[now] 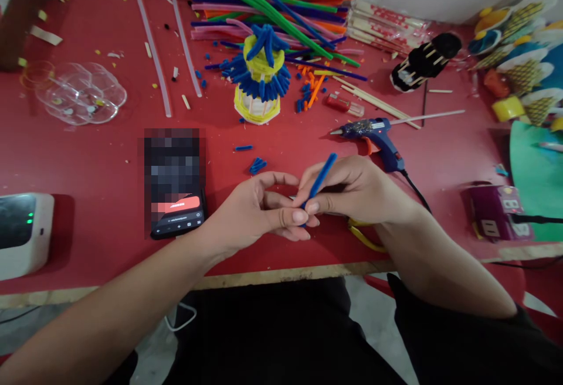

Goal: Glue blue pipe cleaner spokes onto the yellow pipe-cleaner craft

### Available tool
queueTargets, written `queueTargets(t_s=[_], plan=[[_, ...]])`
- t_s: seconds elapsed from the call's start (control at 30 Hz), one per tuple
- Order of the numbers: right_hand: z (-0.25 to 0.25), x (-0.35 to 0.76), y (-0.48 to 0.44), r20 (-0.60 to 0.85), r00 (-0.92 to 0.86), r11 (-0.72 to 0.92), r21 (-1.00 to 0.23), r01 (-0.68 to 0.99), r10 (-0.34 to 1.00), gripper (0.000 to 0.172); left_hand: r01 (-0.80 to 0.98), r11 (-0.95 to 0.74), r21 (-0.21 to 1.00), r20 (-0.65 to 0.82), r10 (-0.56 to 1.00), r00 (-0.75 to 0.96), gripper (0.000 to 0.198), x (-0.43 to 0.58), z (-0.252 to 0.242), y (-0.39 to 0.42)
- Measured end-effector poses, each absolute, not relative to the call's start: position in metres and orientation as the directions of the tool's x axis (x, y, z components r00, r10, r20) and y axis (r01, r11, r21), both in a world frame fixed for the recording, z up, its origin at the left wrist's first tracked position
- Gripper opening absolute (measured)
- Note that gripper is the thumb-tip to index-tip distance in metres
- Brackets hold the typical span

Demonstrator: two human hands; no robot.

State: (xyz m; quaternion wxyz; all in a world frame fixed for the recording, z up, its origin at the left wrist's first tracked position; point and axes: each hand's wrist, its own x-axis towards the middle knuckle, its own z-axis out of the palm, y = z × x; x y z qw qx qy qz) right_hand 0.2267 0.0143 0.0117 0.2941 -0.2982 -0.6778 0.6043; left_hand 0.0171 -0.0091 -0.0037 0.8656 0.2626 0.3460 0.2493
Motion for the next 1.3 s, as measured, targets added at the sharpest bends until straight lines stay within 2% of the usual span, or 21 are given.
queueTargets(t_s=[0.1,0.2,0.3,0.4,0.57,0.73,0.87,0.97,1.03,1.07,1.13,1.2,1.3], plan=[[0.010,0.222,0.011,-0.009,-0.544,0.053,-0.994,0.098,0.839,0.022,-0.271,0.717,0.643,-0.491,0.657,0.572,0.059,0.018,-0.006,-0.009],[0.010,0.218,0.009,-0.064,-0.423,0.022,-0.980,0.196,0.904,0.032,-0.256,0.617,0.745,-0.460,0.752,0.472,0.047,0.019,-0.006,-0.012],[0.009,0.214,0.009,-0.054,-0.353,0.051,-0.958,0.281,0.934,0.039,-0.241,0.541,0.806,-0.415,0.806,0.421,0.039,0.019,-0.006,-0.013],[0.008,0.214,0.009,-0.037,-0.371,0.084,-0.949,0.303,0.928,0.043,-0.254,0.581,0.773,-0.434,0.777,0.456,0.043,0.017,-0.007,-0.011],[0.007,0.217,0.008,-0.029,-0.421,0.110,-0.947,0.301,0.907,0.046,-0.202,0.723,0.660,-0.552,0.650,0.523,0.046,0.014,-0.003,-0.006],[0.009,0.219,0.010,0.056,-0.531,0.160,-0.975,0.153,0.846,0.034,-0.154,0.817,0.555,-0.586,0.515,0.626,0.040,0.012,-0.003,-0.004],[0.008,0.219,0.012,0.096,-0.595,0.179,-0.980,0.082,0.798,0.029,-0.108,0.819,0.563,-0.551,0.469,0.690,0.034,0.011,-0.007,-0.005],[0.001,0.219,0.011,0.124,-0.523,0.201,-0.975,0.092,0.843,0.024,-0.152,0.813,0.562,-0.534,0.497,0.684,0.031,0.011,-0.010,-0.005],[-0.004,0.219,0.009,0.221,-0.400,0.283,-0.954,0.101,0.889,0.029,-0.244,0.810,0.534,-0.517,0.540,0.664,0.029,0.011,-0.010,-0.004],[-0.006,0.219,0.007,0.302,-0.358,0.359,-0.928,0.102,0.884,0.038,-0.291,0.802,0.522,-0.507,0.566,0.650,0.028,0.010,-0.011,-0.003],[-0.007,0.220,0.005,0.452,-0.386,0.542,-0.824,0.164,0.804,0.051,-0.359,0.778,0.515,-0.490,0.611,0.622,0.026,0.010,-0.012,-0.001],[-0.005,0.221,0.004,0.515,-0.510,0.701,-0.654,0.286,0.689,0.048,-0.377,0.764,0.524,-0.482,0.631,0.607,0.025,0.011,-0.014,-0.001],[-0.002,0.221,0.003,0.516,-0.613,0.800,-0.436,0.413,0.598,0.034,-0.358,0.764,0.537,-0.497,0.629,0.598,0.026,0.012,-0.017,-0.003]])
